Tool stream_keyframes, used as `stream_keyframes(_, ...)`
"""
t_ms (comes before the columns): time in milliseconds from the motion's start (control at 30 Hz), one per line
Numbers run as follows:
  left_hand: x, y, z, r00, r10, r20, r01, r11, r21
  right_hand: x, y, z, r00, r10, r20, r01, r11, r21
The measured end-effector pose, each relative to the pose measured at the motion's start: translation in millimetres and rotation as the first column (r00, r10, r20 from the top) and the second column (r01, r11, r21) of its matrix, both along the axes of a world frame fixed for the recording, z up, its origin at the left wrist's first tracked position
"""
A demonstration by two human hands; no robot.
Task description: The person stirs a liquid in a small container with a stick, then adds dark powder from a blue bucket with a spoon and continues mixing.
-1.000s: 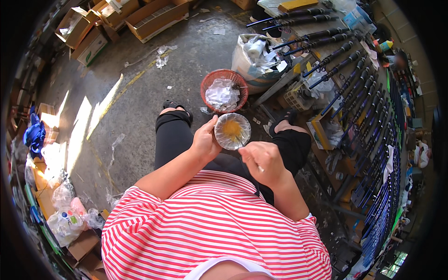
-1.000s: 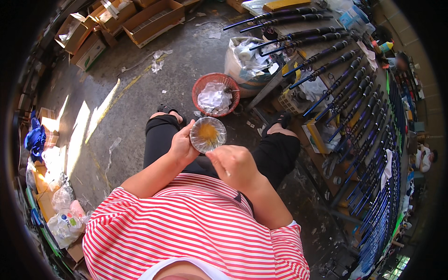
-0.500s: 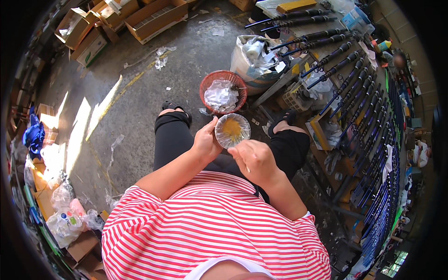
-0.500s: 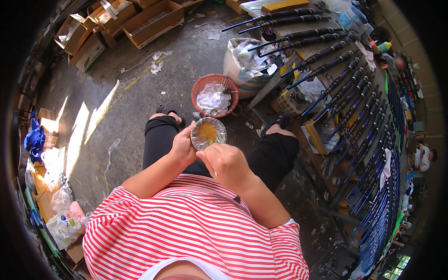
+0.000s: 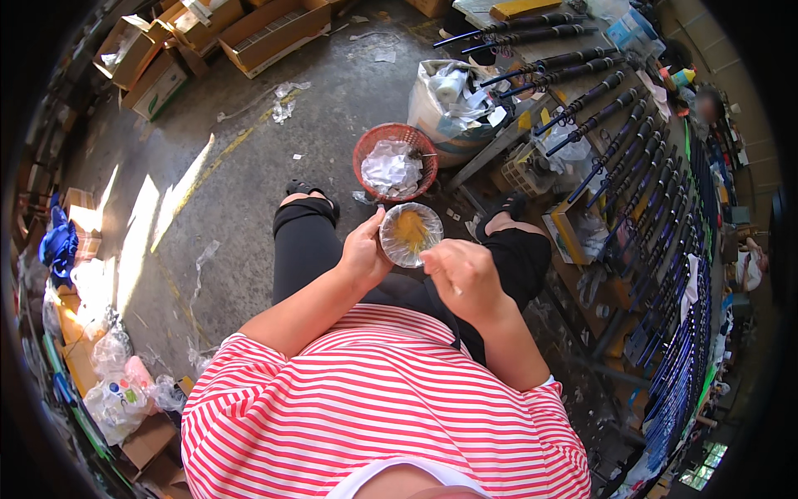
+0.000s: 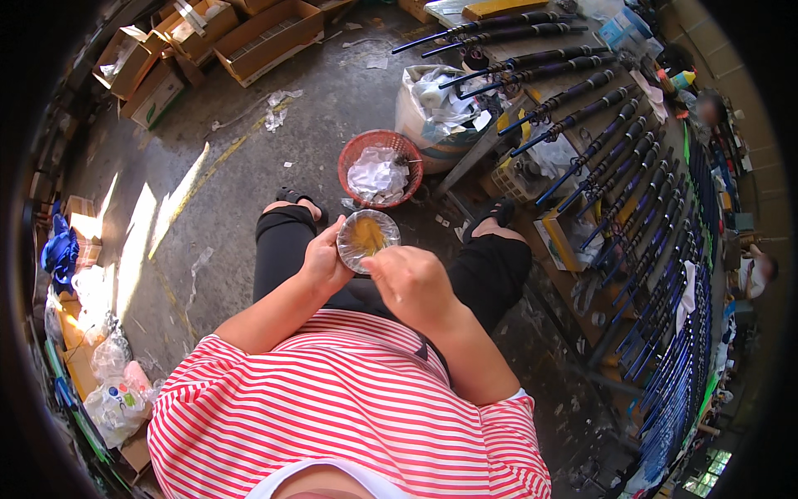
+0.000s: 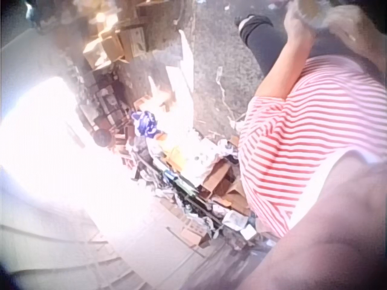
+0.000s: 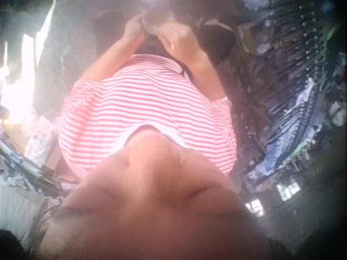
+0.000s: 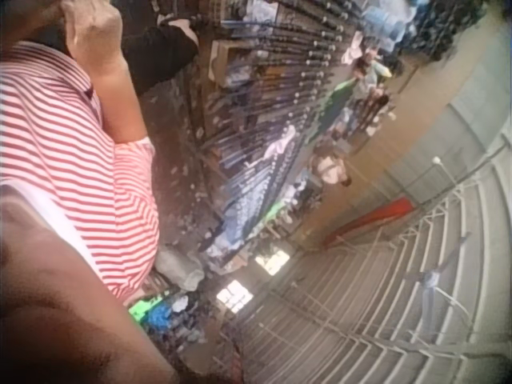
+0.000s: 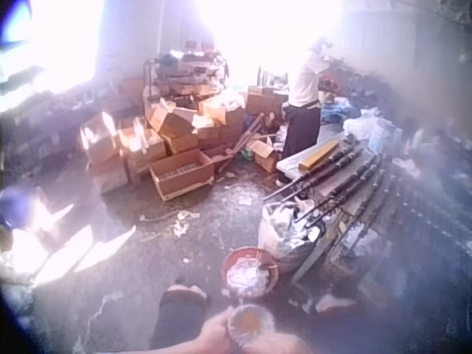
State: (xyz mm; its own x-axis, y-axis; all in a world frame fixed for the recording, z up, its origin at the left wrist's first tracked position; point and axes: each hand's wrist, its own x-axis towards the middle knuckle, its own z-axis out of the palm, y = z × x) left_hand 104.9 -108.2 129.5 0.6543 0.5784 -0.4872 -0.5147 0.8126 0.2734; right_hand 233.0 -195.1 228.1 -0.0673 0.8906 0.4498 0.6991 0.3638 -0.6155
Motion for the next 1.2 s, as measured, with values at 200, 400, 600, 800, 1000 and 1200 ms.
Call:
stream_keyframes(200,-6,7,-6,1.0,-0.002,0.016,0.002,1.0,0.031,4,-6,5,0.999,0.026,-0.045,-0.032,0.99,-0.138)
stream_keyframes(400,-2,9,3,1.0,0.014,0.023,-0.013,1.0,-0.018,-5,-3,-1,0.999,0.031,0.009,-0.03,0.994,-0.106)
stream_keyframes(600,-4,6,-10,0.999,0.001,0.053,-0.002,1.0,0.01,-7,-1,5,0.992,0.015,-0.122,-0.033,0.989,-0.147)
stream_keyframes(800,-6,7,2,0.999,0.007,0.049,-0.008,1.0,0.014,-1,-3,8,0.996,-0.059,-0.06,0.046,0.979,-0.201)
stream_keyframes(1000,-4,8,-1,0.999,0.016,0.044,-0.017,1.0,0.017,-5,-8,10,0.997,0.063,-0.051,-0.072,0.977,-0.203)
stream_keyframes(1200,-1,5,-5,1.0,0.02,0.013,-0.02,0.999,0.025,-12,-4,7,0.993,0.088,-0.079,-0.098,0.986,-0.135)
